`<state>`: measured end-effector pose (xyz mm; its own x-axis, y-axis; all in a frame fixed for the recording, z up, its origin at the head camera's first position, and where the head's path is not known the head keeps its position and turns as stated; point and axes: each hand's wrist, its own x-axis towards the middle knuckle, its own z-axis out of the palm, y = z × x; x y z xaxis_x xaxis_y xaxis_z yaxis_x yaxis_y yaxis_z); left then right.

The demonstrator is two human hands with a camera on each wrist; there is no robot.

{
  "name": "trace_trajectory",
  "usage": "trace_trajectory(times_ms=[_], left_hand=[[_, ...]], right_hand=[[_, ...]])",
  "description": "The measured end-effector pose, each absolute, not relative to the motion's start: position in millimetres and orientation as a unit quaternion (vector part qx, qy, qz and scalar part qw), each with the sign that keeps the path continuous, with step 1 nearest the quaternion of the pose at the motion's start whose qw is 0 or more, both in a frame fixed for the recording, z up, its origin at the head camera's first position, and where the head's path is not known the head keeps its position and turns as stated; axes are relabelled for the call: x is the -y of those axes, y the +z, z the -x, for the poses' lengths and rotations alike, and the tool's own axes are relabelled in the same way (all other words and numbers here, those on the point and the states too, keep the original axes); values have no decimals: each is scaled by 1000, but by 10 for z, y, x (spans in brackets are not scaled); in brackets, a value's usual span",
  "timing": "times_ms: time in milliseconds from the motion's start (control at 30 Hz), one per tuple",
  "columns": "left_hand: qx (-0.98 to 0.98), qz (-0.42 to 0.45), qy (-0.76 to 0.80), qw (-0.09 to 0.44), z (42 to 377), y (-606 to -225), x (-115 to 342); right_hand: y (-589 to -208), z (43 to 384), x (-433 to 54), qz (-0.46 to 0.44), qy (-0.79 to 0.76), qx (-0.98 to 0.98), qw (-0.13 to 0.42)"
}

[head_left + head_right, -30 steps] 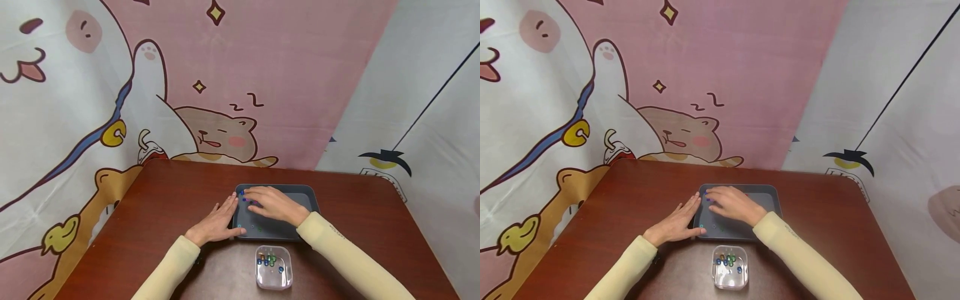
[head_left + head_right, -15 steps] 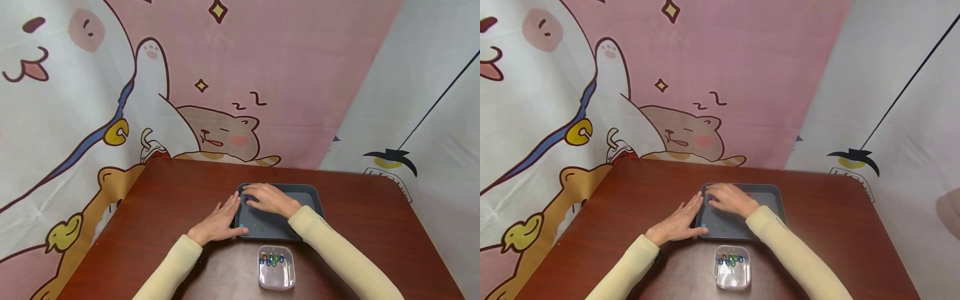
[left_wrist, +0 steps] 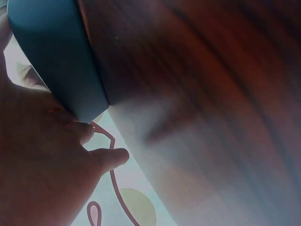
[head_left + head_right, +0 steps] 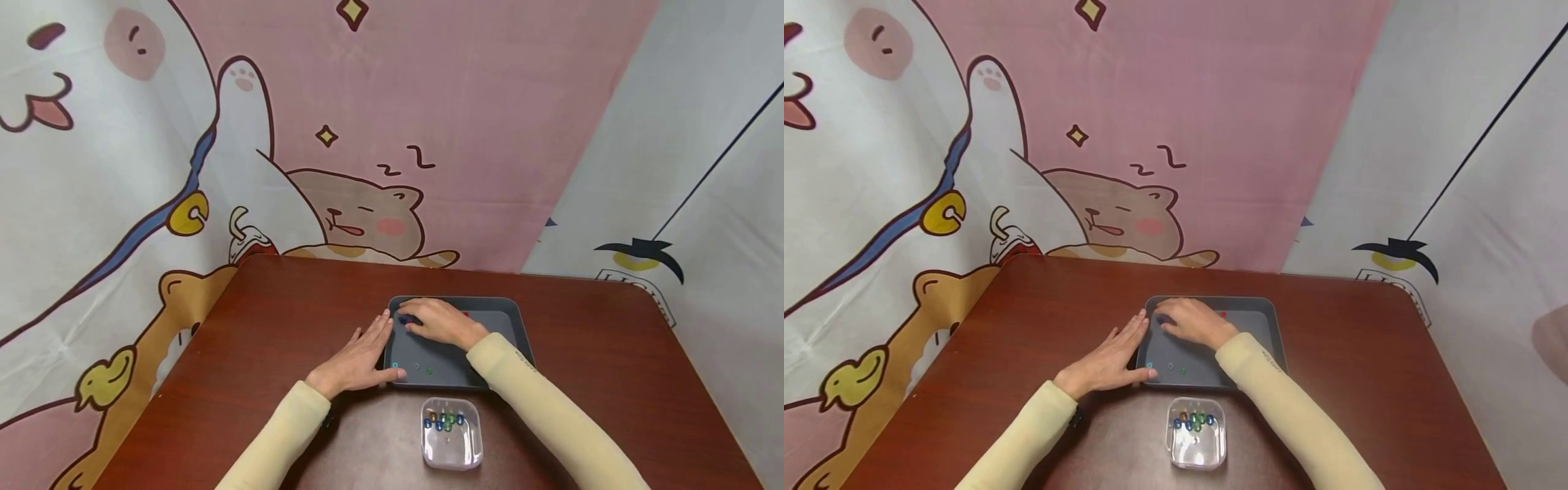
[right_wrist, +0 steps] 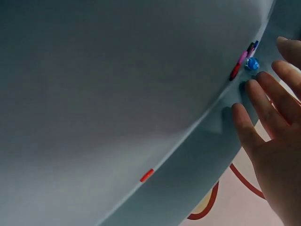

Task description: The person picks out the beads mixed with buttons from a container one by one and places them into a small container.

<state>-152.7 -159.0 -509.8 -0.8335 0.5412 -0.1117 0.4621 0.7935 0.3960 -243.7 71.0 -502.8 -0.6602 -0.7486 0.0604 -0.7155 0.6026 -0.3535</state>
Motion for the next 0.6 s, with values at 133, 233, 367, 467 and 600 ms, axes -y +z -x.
trace_trajectory(times_ms=[133,233,367,467,600], left_hand=[[-941,-266,180,110,1525,-5099,1591],[-941,-265,182,110,1527,-5104,1593],[-941,-263,181,110,1525,-5105,1597],[-941,-263,182,110,1521,-5101,1598],[-940,-265,183,110,1528,-5102,1598]], right_hand=[[-5075,2455,-706,412,-172,-894,47],[-5107,2467,-704,415,-172,-892,47],[-5131,2484,-688,417,-170,-892,48],[-5148,2502,-667,419,-164,-892,49],[-5167,2511,-646,416,-160,-894,48]])
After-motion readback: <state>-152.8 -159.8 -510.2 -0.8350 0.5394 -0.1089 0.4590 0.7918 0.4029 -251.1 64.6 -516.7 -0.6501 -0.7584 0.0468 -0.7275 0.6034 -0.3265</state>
